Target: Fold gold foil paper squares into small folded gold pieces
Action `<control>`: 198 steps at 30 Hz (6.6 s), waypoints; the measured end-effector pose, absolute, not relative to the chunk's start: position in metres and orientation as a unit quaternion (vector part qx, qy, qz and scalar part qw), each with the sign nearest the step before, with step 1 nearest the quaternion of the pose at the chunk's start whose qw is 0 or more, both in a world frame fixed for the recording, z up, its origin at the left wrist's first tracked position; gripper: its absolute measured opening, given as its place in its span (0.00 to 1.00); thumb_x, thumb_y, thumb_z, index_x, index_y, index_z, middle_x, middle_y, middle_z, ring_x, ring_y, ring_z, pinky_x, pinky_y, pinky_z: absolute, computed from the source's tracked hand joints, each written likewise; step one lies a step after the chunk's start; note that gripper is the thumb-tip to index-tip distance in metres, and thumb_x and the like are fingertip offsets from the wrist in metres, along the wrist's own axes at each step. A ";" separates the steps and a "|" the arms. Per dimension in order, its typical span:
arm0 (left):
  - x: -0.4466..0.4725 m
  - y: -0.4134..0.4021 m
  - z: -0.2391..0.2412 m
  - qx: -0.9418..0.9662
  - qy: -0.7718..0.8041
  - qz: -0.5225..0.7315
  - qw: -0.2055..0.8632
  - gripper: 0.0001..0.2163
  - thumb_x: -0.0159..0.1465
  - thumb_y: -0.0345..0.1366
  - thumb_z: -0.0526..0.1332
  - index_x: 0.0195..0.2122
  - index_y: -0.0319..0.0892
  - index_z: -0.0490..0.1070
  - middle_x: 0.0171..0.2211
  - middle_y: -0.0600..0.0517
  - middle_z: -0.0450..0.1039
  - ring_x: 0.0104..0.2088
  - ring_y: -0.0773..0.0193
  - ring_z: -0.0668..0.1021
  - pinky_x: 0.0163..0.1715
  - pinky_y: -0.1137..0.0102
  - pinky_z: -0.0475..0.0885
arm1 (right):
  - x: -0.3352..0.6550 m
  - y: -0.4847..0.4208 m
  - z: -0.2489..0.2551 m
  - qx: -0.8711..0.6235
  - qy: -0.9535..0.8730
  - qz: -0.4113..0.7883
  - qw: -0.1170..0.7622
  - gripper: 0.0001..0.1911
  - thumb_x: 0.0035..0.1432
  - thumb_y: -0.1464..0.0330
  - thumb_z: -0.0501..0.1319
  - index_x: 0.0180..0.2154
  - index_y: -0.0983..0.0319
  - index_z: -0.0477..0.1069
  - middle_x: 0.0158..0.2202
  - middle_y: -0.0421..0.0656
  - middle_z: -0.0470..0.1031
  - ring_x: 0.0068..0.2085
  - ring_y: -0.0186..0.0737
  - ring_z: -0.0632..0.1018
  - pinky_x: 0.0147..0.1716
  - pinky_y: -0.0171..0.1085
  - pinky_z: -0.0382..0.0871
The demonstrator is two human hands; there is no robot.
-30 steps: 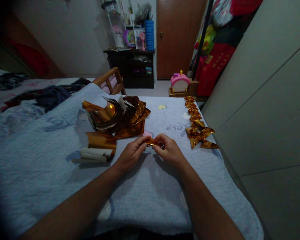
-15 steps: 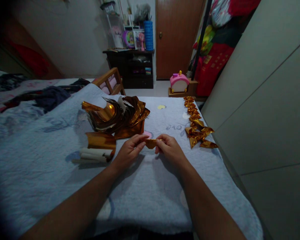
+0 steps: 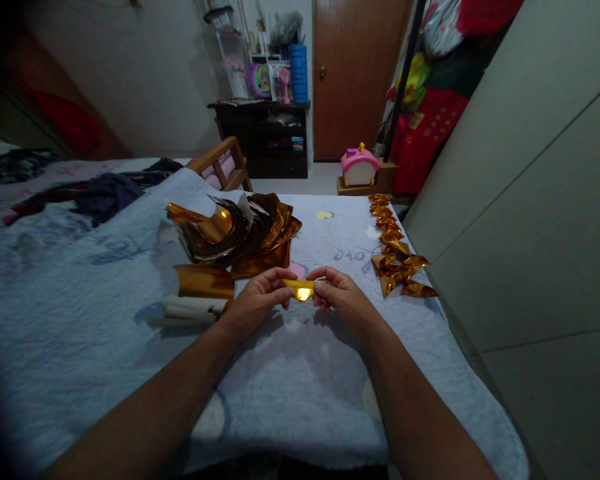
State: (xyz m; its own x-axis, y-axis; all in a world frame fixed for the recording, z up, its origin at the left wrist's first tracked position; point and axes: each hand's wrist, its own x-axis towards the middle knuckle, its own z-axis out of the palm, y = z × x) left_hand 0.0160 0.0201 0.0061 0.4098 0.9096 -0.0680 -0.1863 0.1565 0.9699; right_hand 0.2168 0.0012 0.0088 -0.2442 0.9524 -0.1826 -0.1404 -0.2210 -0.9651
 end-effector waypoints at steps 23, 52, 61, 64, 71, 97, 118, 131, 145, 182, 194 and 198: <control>0.012 0.024 -0.006 0.436 0.315 0.411 0.736 0.21 0.46 0.42 0.79 0.40 0.41 0.81 0.34 0.53 0.77 0.30 0.69 0.75 0.30 0.74 0.66 | 0.225 0.002 0.004 -0.351 -0.469 0.678 0.444 0.17 0.49 0.62 0.74 0.41 0.60 0.79 0.30 0.39 0.79 0.24 0.28 0.71 0.24 0.30 0.62; 0.012 0.023 -0.001 0.372 0.317 0.373 0.788 0.20 0.40 0.37 0.81 0.30 0.37 0.74 0.26 0.54 0.75 0.25 0.71 0.72 0.27 0.75 0.64 | 0.220 0.001 0.004 -0.349 -0.392 0.742 0.416 0.22 0.43 0.60 0.78 0.33 0.62 0.71 0.26 0.38 0.78 0.20 0.27 0.72 0.19 0.27 0.64; 0.012 0.023 -0.004 0.359 0.322 0.386 0.786 0.19 0.41 0.38 0.81 0.30 0.37 0.76 0.28 0.53 0.76 0.27 0.70 0.72 0.29 0.74 0.64 | 0.222 -0.002 0.008 -0.313 -0.386 0.761 0.418 0.20 0.44 0.63 0.79 0.34 0.62 0.73 0.26 0.37 0.78 0.22 0.28 0.74 0.23 0.28 0.66; 0.012 0.022 -0.003 0.356 0.319 0.392 0.787 0.20 0.41 0.40 0.81 0.30 0.38 0.77 0.29 0.53 0.76 0.28 0.70 0.72 0.29 0.74 0.64 | 0.224 -0.002 0.008 -0.307 -0.389 0.762 0.417 0.19 0.45 0.63 0.78 0.35 0.62 0.74 0.27 0.38 0.78 0.23 0.29 0.75 0.24 0.29 0.67; 0.011 0.021 -0.001 0.365 0.307 0.396 0.785 0.20 0.43 0.43 0.81 0.31 0.38 0.79 0.29 0.53 0.74 0.27 0.71 0.71 0.29 0.75 0.65 | 0.225 -0.001 0.005 -0.315 -0.415 0.740 0.425 0.15 0.47 0.62 0.77 0.34 0.62 0.79 0.29 0.39 0.75 0.26 0.29 0.72 0.27 0.30 0.66; 0.013 0.020 -0.003 0.362 0.317 0.397 0.781 0.19 0.44 0.43 0.80 0.31 0.37 0.81 0.27 0.52 0.75 0.25 0.71 0.70 0.29 0.73 0.64 | 0.226 -0.001 0.005 -0.322 -0.422 0.723 0.443 0.14 0.45 0.61 0.78 0.32 0.60 0.81 0.29 0.39 0.76 0.28 0.30 0.72 0.28 0.31 0.67; 0.017 0.019 -0.002 0.376 0.331 0.408 0.763 0.18 0.43 0.43 0.80 0.27 0.37 0.79 0.24 0.54 0.73 0.25 0.72 0.69 0.27 0.75 0.62 | 0.225 -0.002 0.007 -0.309 -0.439 0.716 0.447 0.13 0.48 0.64 0.76 0.29 0.60 0.75 0.29 0.38 0.76 0.27 0.31 0.74 0.28 0.32 0.66; 0.016 0.021 -0.007 0.389 0.309 0.414 0.763 0.18 0.45 0.42 0.79 0.28 0.37 0.76 0.25 0.53 0.75 0.23 0.71 0.72 0.25 0.75 0.65 | 0.226 0.000 0.002 -0.325 -0.451 0.712 0.429 0.13 0.46 0.62 0.77 0.28 0.60 0.76 0.30 0.39 0.78 0.28 0.32 0.74 0.28 0.31 0.66; 0.015 0.020 -0.004 0.381 0.313 0.413 0.766 0.17 0.47 0.43 0.79 0.29 0.37 0.78 0.26 0.53 0.76 0.23 0.73 0.72 0.25 0.76 0.68 | 0.228 0.002 0.003 -0.343 -0.459 0.698 0.429 0.12 0.47 0.62 0.76 0.29 0.60 0.78 0.30 0.41 0.78 0.29 0.33 0.73 0.29 0.33 0.67; 0.015 0.012 0.002 0.771 0.353 0.418 0.326 0.06 0.64 0.26 0.61 0.33 0.43 0.76 0.40 0.49 0.72 0.43 0.61 0.76 0.46 0.68 0.70 | 0.219 0.005 0.003 -0.489 -0.450 0.578 0.474 0.12 0.50 0.62 0.70 0.29 0.61 0.71 0.25 0.39 0.75 0.23 0.31 0.73 0.23 0.33 0.67; 0.017 0.010 -0.002 0.752 0.355 0.419 0.363 0.11 0.63 0.27 0.61 0.45 0.44 0.76 0.43 0.49 0.73 0.40 0.63 0.77 0.43 0.69 0.72 | 0.225 0.007 0.004 -0.552 -0.546 0.462 0.429 0.09 0.52 0.63 0.65 0.29 0.59 0.68 0.24 0.35 0.69 0.20 0.31 0.66 0.19 0.32 0.59; 0.017 0.007 -0.003 0.713 0.388 0.433 0.392 0.25 0.63 0.28 0.62 0.62 0.48 0.64 0.48 0.48 0.72 0.38 0.66 0.78 0.39 0.71 0.73 | 0.236 0.009 0.009 -0.583 -0.583 0.352 0.443 0.07 0.53 0.63 0.63 0.29 0.60 0.69 0.26 0.38 0.71 0.26 0.35 0.70 0.26 0.35 0.63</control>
State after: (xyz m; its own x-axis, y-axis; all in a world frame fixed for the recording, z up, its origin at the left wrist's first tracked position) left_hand 0.0175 0.0072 -0.0032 0.3233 0.8930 0.3132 0.2131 -0.3912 0.8953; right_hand 0.2365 0.0094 0.0089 0.0722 0.9917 0.1064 0.3672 0.0728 -0.9273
